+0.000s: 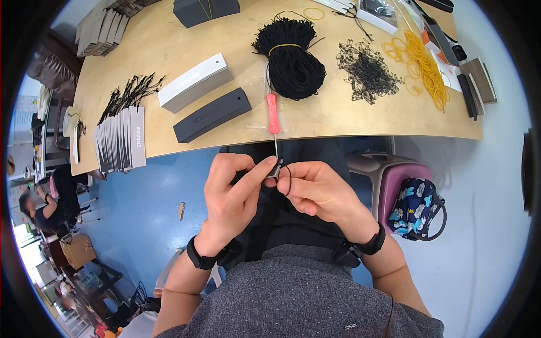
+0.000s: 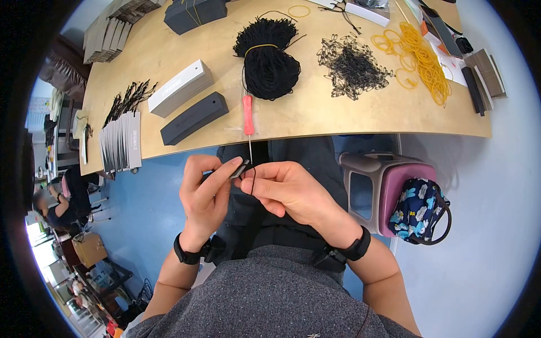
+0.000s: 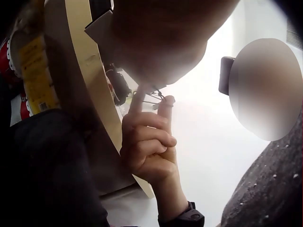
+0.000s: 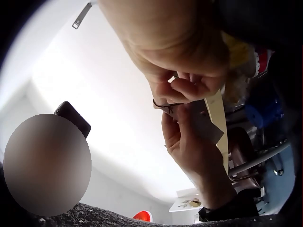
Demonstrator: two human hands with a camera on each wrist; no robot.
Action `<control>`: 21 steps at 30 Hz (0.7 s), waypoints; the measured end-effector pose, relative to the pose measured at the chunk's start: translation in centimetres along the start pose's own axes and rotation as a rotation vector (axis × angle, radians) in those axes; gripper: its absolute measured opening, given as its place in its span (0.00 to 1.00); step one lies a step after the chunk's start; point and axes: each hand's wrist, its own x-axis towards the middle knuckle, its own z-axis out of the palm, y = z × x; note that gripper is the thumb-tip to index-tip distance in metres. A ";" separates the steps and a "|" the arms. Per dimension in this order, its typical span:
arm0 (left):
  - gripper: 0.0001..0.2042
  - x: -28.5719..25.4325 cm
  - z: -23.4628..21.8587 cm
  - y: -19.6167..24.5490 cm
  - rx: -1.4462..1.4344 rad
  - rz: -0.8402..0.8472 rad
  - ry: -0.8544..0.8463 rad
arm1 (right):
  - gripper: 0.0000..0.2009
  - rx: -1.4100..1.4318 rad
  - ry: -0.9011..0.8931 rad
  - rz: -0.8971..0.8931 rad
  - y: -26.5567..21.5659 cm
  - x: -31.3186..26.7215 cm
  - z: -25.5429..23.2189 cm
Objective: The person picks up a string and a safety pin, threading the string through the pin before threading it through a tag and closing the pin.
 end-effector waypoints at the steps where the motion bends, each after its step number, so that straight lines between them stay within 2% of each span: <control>1: 0.23 0.0 0.0 0.0 0.025 0.033 0.008 | 0.10 -0.019 0.007 0.014 -0.1 0.0 0.2; 5: 0.21 0.0 -0.4 0.3 -0.007 -0.036 -0.026 | 0.07 -0.011 0.087 -0.041 0.1 0.2 0.2; 7: 0.18 0.2 -0.8 0.5 -0.491 -0.506 -0.173 | 0.05 -0.039 0.204 -0.182 0.1 -0.1 -0.5; 8: 0.18 0.2 -1.0 0.5 -0.490 -0.507 -0.172 | 0.05 -0.016 0.244 -0.229 -0.1 -0.3 -0.9; 11: 0.18 0.0 -1.5 0.2 -0.899 -0.801 -0.250 | 0.04 0.069 0.221 -0.365 -1.5 -1.0 -2.7; 12: 0.18 0.0 -1.7 0.0 -0.899 -0.801 -0.251 | 0.03 0.069 0.250 -0.388 -2.2 -1.3 -3.0; 14: 0.20 -0.1 -2.0 -0.6 -0.756 -0.580 -0.407 | 0.03 0.030 0.294 -0.429 -3.4 -2.0 -3.1; 15: 0.20 0.2 -2.4 -0.4 -0.755 -0.579 -0.407 | 0.03 0.030 0.293 -0.430 -3.5 -2.2 -3.1; 18: 0.24 0.9 -4.0 0.2 -0.633 -0.394 -0.620 | 0.04 0.109 0.226 -0.342 -3.4 -2.2 -2.8; 19: 0.24 1.3 -4.9 0.3 -0.622 -0.395 -0.615 | 0.04 0.110 0.215 -0.342 -3.5 -2.2 -2.6; 21: 0.26 2.0 -7.0 0.7 -0.686 -0.529 -0.778 | 0.06 -0.011 0.248 -0.203 -3.5 -2.1 -2.4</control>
